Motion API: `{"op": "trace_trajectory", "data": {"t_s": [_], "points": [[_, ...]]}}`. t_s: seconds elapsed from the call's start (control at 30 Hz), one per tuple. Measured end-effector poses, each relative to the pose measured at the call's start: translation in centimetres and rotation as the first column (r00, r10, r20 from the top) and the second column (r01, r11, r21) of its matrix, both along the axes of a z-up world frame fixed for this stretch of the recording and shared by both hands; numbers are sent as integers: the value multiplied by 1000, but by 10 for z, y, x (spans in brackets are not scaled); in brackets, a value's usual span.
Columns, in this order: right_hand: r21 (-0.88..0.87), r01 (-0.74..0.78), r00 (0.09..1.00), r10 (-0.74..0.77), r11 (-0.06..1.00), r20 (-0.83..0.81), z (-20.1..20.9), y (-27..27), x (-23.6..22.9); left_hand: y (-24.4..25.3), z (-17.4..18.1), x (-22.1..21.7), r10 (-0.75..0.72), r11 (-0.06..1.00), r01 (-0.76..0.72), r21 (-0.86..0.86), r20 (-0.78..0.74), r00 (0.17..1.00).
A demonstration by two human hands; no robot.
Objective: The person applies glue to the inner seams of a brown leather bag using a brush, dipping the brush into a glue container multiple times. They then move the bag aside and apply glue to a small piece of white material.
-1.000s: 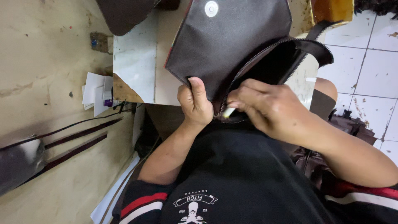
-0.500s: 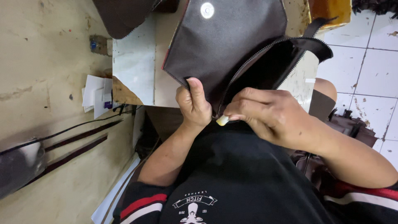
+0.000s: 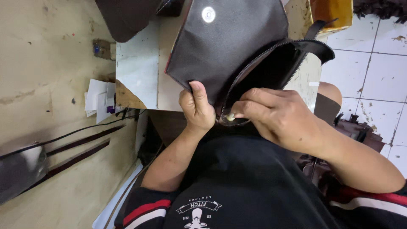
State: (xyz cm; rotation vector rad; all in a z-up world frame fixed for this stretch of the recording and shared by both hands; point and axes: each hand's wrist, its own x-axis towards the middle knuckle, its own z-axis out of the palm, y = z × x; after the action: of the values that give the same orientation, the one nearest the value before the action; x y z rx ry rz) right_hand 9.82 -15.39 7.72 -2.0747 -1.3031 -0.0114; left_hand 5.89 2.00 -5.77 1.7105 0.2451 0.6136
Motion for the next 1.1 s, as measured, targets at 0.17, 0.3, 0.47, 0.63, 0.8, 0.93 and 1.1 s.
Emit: {"op": "trace_trajectory", "data": {"t_s": [0.17, 0.3, 0.47, 0.63, 0.8, 0.93, 1.1], "points": [[13, 24, 988, -22, 1000, -152, -7, 5, -1, 0, 1, -1, -43, 999, 43, -19, 19, 999], [-38, 12, 994, -16, 999, -109, -18, 3, 0, 0, -6, -3, -16, 1000, 16, 24, 6, 1000], [69, 20, 987, -9, 997, -162, 5, 3, 2, 1, 5, 1, -38, 999, 39, -20, 25, 999], [144, -56, 967, 89, 988, -237, 10, 7, 2, 1, 2, 0, -39, 999, 40, -9, 25, 999], [104, -90, 981, 106, 990, -161, 10, 1, 1, 2, 2, 0, -29, 999, 30, -19, 14, 999], [134, -20, 981, 46, 991, -187, 14, -2, 3, 1, -2, 1, -25, 999, 26, -33, 31, 999], [49, -19, 993, 25, 999, -117, 0, 1, 4, 1, -3, 1, -22, 999, 23, -27, 17, 1000]]}}
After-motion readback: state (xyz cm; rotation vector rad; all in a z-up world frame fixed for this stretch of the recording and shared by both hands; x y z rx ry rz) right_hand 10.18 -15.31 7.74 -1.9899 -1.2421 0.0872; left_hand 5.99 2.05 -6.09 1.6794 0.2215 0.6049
